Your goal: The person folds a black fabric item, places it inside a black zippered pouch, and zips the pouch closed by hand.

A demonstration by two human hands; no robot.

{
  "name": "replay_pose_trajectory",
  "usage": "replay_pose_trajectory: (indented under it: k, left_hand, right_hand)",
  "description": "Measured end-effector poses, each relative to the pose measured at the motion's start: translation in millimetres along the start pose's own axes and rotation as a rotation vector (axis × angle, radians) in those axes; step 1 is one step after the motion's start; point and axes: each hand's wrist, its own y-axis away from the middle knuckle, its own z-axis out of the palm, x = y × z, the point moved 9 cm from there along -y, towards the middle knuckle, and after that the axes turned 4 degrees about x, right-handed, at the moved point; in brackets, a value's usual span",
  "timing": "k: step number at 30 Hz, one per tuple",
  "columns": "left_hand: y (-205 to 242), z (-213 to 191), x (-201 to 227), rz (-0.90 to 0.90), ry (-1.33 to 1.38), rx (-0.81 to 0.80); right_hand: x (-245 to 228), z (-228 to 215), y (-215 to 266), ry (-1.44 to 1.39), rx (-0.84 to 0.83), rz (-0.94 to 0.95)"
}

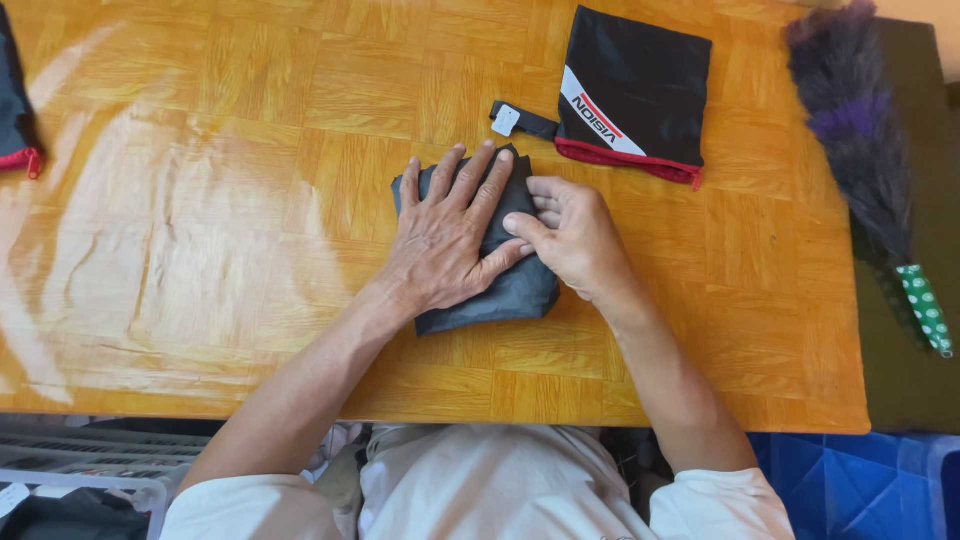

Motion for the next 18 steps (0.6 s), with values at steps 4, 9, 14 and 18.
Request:
replay_pose_trajectory:
  k: [4, 9, 14, 18]
  left_hand:
    - [-4, -3, 3, 0.003, -0.017, -0.035]
    - [-5, 14, -3, 0.031, -0.126, -0.107]
    - [-8, 19, -6, 0.033, -0.12, -0.152]
    - [-8, 18, -7, 0.036, -0.079, -0.145]
  right_hand:
    - [60, 17, -17, -0.386, -0.046, 0.103]
    - [8, 0, -6, 0.45, -0.027, -0.192]
    - [1, -11, 19, 0.71, -0.032, -0.372]
    - [14, -3, 47, 0.677, -0.01, -0.297]
